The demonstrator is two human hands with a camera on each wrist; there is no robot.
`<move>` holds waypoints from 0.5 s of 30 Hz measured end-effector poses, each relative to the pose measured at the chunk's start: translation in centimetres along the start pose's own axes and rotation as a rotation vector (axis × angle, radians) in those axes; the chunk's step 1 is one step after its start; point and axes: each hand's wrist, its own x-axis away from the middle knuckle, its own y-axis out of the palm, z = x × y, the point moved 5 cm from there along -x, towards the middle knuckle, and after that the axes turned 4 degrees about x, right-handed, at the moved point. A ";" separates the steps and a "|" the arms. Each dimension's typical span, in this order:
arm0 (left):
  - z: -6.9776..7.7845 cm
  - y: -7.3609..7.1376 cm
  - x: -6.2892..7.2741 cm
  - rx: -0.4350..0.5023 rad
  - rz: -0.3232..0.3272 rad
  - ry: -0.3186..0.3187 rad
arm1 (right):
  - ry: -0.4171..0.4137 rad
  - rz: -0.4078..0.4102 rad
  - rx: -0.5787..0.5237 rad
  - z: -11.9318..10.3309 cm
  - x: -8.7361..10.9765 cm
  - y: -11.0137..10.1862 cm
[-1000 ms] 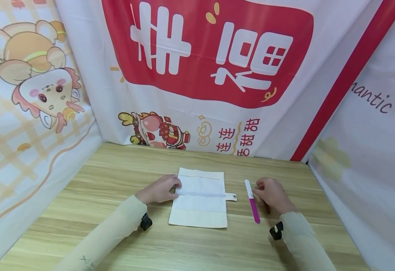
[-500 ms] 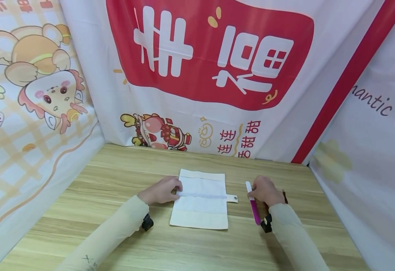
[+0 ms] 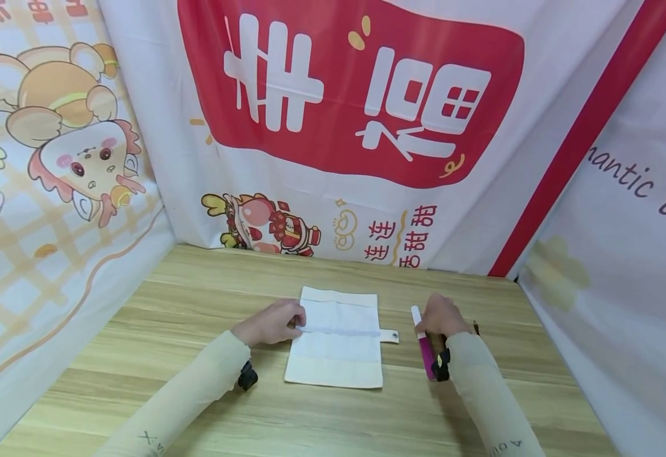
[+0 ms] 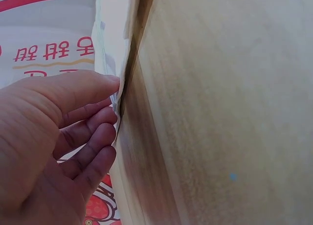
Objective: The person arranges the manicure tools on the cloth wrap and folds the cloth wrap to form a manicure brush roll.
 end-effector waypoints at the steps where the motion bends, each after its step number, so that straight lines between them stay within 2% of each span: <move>1: 0.0 0.0 0.0 0.003 -0.002 0.001 | 0.005 -0.009 -0.025 0.1 -0.1 0.1; 6: 0.2 -0.1 -0.1 0.009 -0.009 0.007 | 0.004 -0.028 -0.154 0.4 -0.6 0.3; 15: -0.3 0.1 -0.3 0.033 -0.029 -0.013 | -0.114 -0.003 -0.167 -1.1 0.2 -1.0</move>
